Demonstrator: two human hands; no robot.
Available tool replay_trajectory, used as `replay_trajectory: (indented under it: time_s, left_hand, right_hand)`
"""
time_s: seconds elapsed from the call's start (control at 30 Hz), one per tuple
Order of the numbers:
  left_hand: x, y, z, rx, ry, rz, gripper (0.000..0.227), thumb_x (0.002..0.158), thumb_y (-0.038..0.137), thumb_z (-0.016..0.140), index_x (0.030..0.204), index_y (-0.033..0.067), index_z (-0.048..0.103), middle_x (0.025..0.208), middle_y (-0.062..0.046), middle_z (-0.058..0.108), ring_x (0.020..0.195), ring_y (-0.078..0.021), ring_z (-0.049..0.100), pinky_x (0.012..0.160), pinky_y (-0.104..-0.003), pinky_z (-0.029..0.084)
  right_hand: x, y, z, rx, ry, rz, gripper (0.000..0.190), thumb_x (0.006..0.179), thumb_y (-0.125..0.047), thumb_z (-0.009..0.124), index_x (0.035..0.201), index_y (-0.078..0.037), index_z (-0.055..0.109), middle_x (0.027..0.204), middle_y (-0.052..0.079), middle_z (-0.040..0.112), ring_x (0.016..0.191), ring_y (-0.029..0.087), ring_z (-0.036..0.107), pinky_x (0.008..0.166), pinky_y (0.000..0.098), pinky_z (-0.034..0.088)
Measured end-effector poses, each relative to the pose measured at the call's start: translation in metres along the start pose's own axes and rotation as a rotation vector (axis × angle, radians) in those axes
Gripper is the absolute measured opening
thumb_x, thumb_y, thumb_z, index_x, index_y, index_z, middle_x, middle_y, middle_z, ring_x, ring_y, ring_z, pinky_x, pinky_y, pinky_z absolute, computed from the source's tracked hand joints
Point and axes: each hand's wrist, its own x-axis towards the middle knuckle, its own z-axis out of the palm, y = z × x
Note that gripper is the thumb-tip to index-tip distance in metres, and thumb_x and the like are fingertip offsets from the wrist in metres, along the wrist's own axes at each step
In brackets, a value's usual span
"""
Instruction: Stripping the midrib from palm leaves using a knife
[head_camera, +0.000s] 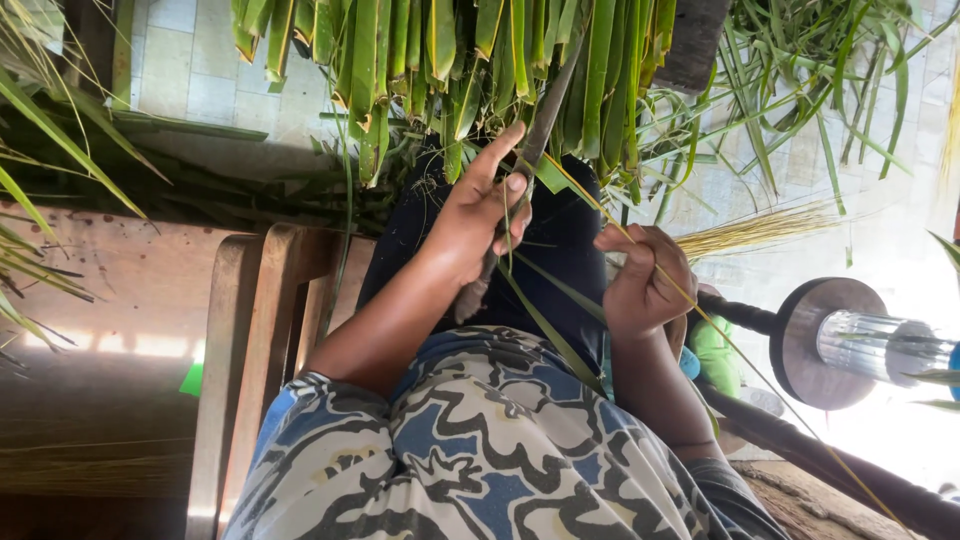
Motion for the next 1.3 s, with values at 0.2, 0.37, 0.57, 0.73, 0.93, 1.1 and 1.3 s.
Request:
replay_trajectory:
  time_s: [0.2, 0.37, 0.57, 0.73, 0.93, 1.1, 1.3]
  left_hand:
    - [-0.025, -0.026, 0.037, -0.176, -0.256, -0.133, 0.054, 0.093, 0.012, 0.048, 0.142, 0.0097, 0.027, 0.051, -0.008, 0.052, 0.032, -0.0077, 0.042, 0.029, -0.015, 0.032]
    - [-0.024, -0.052, 0.040, -0.261, -0.269, -0.125, 0.045, 0.094, 0.006, 0.047, 0.138, 0.0092, 0.036, 0.048, -0.017, 0.049, 0.027, -0.0151, 0.040, 0.026, -0.016, 0.031]
    - [-0.026, -0.037, 0.042, -0.219, -0.236, -0.146, 0.041, 0.093, 0.005, 0.047, 0.134, 0.0060, 0.042, 0.048, -0.018, 0.050, 0.028, -0.0138, 0.041, 0.026, -0.016, 0.032]
    - [-0.025, -0.017, 0.048, -0.168, -0.212, -0.115, 0.040, 0.094, 0.004, 0.046, 0.134, 0.0050, 0.041, 0.048, -0.018, 0.050, 0.028, -0.0134, 0.040, 0.025, -0.016, 0.032]
    - [-0.012, -0.035, 0.029, -0.073, -0.115, -0.059, 0.036, 0.092, 0.003, 0.047, 0.129, 0.0016, 0.046, 0.047, -0.017, 0.052, 0.027, -0.0131, 0.042, 0.026, -0.016, 0.031]
    - [0.000, -0.046, 0.008, -0.107, -0.018, -0.005, 0.036, 0.093, 0.002, 0.047, 0.128, -0.0023, 0.044, 0.047, -0.019, 0.051, 0.030, -0.0136, 0.041, 0.027, -0.018, 0.033]
    - [-0.010, -0.005, 0.025, 0.011, -0.041, 0.007, 0.048, 0.094, 0.001, 0.043, 0.140, 0.0020, 0.028, 0.054, -0.013, 0.053, 0.041, -0.0104, 0.047, 0.032, -0.014, 0.036]
  right_hand:
    - [-0.012, 0.008, 0.001, 0.015, 0.110, 0.058, 0.018, 0.088, 0.004, 0.055, 0.079, 0.019, 0.055, 0.057, 0.027, 0.056, 0.045, 0.035, 0.060, 0.048, 0.0373, 0.048]
    - [-0.009, -0.002, 0.003, -0.216, 0.133, 0.012, 0.026, 0.088, -0.009, 0.062, 0.075, 0.014, 0.059, 0.062, 0.024, 0.059, 0.052, 0.036, 0.060, 0.051, 0.0381, 0.048]
    - [-0.009, -0.004, -0.004, -0.226, 0.116, -0.083, 0.029, 0.085, -0.009, 0.066, 0.075, 0.017, 0.060, 0.060, 0.025, 0.057, 0.048, 0.033, 0.056, 0.048, 0.0387, 0.048]
    - [-0.004, -0.007, 0.002, -0.153, 0.116, -0.123, 0.030, 0.086, -0.006, 0.064, 0.074, 0.020, 0.058, 0.057, 0.028, 0.056, 0.044, 0.034, 0.056, 0.043, 0.0386, 0.047]
    - [0.009, -0.017, 0.009, -0.100, 0.106, -0.128, 0.026, 0.087, -0.004, 0.060, 0.077, 0.020, 0.057, 0.058, 0.027, 0.058, 0.047, 0.034, 0.060, 0.044, 0.0376, 0.048]
    - [0.007, -0.020, 0.007, -0.101, 0.111, -0.137, 0.027, 0.090, -0.005, 0.057, 0.078, 0.019, 0.056, 0.056, 0.026, 0.058, 0.045, 0.031, 0.058, 0.044, 0.0368, 0.047]
    - [0.000, -0.012, 0.003, -0.043, 0.113, -0.110, 0.022, 0.090, -0.001, 0.054, 0.080, 0.019, 0.055, 0.057, 0.030, 0.057, 0.044, 0.036, 0.059, 0.043, 0.0375, 0.048]
